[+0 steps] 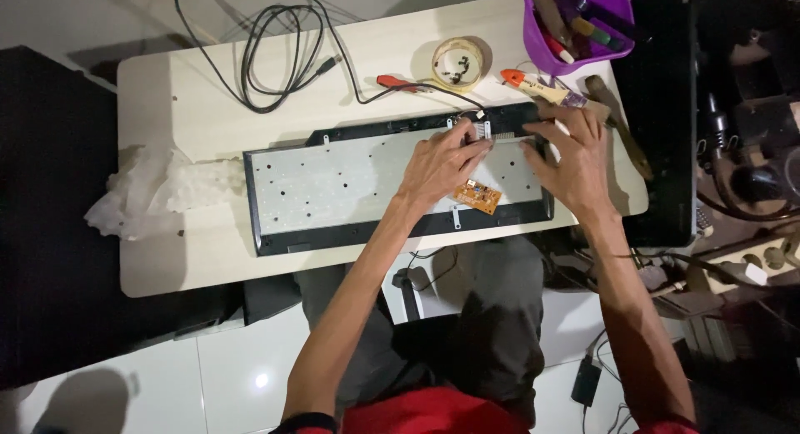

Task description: Connecting a ribbon cable to a small circuit board and mounting it onto a metal frame during electronic assembly.

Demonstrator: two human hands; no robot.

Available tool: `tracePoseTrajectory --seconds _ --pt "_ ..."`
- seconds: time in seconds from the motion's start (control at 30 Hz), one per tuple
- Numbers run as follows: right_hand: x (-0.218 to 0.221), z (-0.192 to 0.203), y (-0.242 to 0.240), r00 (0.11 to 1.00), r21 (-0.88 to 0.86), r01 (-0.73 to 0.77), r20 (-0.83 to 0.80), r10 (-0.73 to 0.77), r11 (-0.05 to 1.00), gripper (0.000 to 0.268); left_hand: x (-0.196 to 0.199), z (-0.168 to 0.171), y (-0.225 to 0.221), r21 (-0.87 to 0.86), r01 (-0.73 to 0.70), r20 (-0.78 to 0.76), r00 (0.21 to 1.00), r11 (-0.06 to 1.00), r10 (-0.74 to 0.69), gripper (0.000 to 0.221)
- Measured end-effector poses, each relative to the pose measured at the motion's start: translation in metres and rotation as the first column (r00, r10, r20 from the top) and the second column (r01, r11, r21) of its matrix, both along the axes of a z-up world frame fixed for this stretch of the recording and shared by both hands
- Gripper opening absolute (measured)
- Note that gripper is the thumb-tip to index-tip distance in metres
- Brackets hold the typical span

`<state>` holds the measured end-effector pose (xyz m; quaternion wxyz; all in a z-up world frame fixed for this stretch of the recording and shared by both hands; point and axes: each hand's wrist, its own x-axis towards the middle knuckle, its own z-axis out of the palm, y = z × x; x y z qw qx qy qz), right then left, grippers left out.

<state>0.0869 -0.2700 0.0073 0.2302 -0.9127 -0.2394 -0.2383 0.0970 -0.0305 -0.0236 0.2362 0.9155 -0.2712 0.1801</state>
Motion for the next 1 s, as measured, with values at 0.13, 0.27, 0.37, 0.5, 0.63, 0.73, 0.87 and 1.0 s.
tracePoseTrajectory --seconds 0.13,0.27,0.37,0.5,0.63,0.73,0.87,1.0 --pt "0.004 0.003 0.0 1.0 -0.033 -0.011 0.02 0.012 0.999 0.024 -0.001 0.004 0.0 -0.01 0.016 0.0 1.0 1.0 -0.016 0.019" --pt "0.009 -0.002 -0.003 0.998 -0.034 -0.045 0.045 0.046 0.998 0.022 -0.001 0.001 -0.001 0.025 -0.002 0.018 1.0 1.0 0.002 0.019" --pt "0.009 -0.003 -0.004 0.999 -0.016 -0.041 0.02 0.041 0.999 0.021 -0.002 0.001 -0.002 0.029 -0.01 0.012 1.0 1.0 0.01 0.018" --pt "0.009 -0.008 -0.005 0.998 0.05 -0.048 -0.034 0.049 0.998 0.014 0.002 -0.008 -0.002 0.004 0.001 0.002 1.0 1.0 -0.001 0.016" --pt "0.012 -0.011 -0.007 0.999 0.057 -0.05 -0.016 0.051 0.997 0.013 0.005 -0.014 -0.002 -0.023 -0.003 0.019 1.0 1.0 0.003 0.015" --pt "0.016 -0.014 -0.009 0.998 0.043 -0.063 0.013 0.062 0.997 0.016 0.004 -0.013 -0.002 -0.035 0.005 0.005 1.0 0.999 -0.005 0.015" --pt "0.02 -0.02 -0.011 0.996 0.049 -0.079 0.033 0.078 0.996 0.014 0.003 -0.008 -0.002 -0.078 0.009 0.032 0.999 0.997 -0.006 0.014" --pt "0.022 -0.018 -0.01 0.993 0.057 -0.111 0.035 0.109 0.992 0.015 0.001 0.001 -0.002 -0.128 0.017 -0.008 1.0 0.992 -0.018 0.014"
